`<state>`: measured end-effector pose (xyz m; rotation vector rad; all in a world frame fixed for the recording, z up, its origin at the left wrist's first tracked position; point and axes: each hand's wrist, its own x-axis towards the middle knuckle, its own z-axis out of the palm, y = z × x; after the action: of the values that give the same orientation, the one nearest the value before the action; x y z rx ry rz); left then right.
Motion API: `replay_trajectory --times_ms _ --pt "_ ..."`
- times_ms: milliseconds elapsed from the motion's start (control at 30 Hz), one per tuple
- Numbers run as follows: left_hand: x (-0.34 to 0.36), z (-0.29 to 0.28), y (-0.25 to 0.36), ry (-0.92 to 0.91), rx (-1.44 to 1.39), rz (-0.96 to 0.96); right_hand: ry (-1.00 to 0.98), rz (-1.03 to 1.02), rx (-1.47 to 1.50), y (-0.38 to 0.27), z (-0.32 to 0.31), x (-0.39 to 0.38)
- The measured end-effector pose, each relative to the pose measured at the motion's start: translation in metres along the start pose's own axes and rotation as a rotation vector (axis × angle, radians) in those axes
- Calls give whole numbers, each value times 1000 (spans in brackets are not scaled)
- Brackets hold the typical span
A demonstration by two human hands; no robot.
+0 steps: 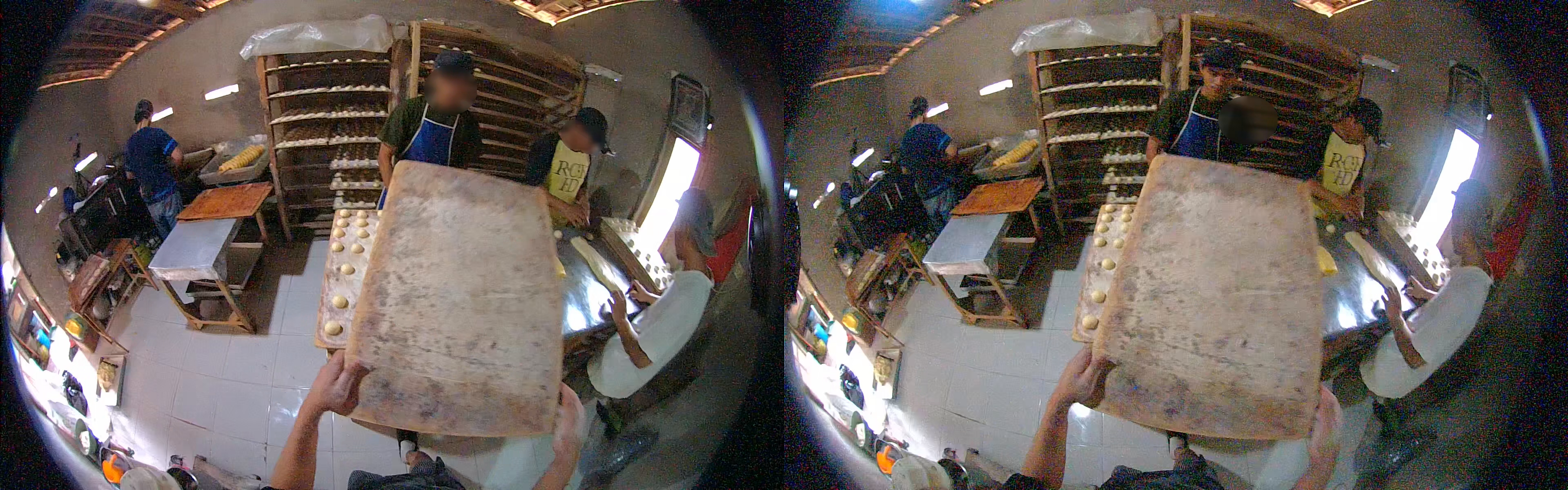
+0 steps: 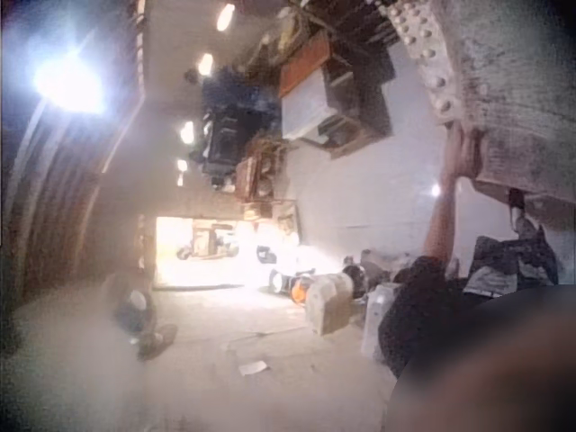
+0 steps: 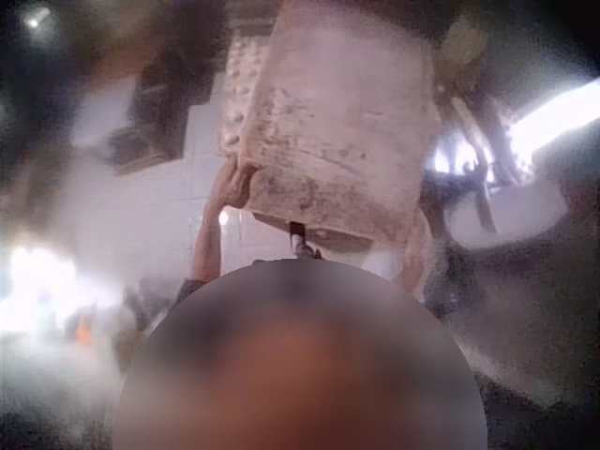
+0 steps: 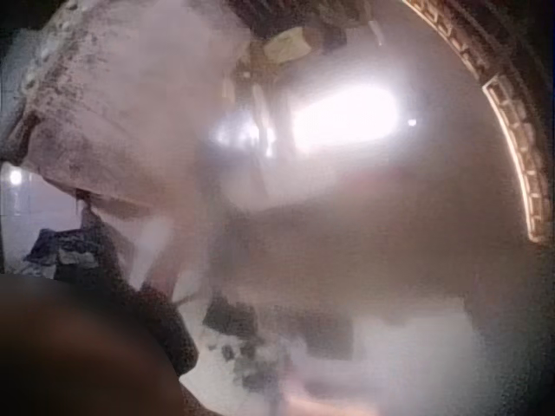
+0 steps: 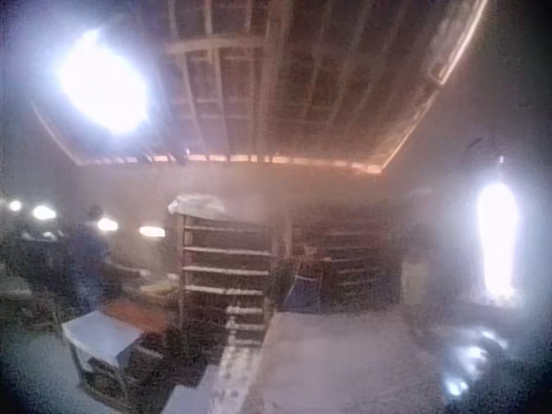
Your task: The person shapes small dough balls into rings by hand and places them on a wooden board. A coworker also shapes dough nearby while another person rolls dough in the background.
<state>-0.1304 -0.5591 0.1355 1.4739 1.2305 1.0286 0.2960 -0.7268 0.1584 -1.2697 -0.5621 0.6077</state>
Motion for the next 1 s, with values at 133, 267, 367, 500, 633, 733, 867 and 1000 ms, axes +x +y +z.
replay_trajectory --times_ms 133,267,367,500,633,733,867,1000 --pt "69 -40 -41 94 430 -108 -259 -396 -899 88 105 123" --pt "128 -58 -63 250 515 -26 -343 -239 -943 143 187 184" --pt "154 -56 -77 287 590 -183 -367 -189 -1088 166 227 210" --pt "168 -47 -89 324 666 -336 -489 -55 -1212 177 237 233" --pt "167 -49 -73 236 763 -434 -595 -16 -1200 162 230 230" --pt "171 -41 -52 294 748 -554 -515 28 -1253 137 240 225" --pt "206 -7 -42 306 1086 -128 -571 -537 -1175 123 289 245" --pt "242 7 -40 58 1119 4 -858 -633 -1252 148 351 246"
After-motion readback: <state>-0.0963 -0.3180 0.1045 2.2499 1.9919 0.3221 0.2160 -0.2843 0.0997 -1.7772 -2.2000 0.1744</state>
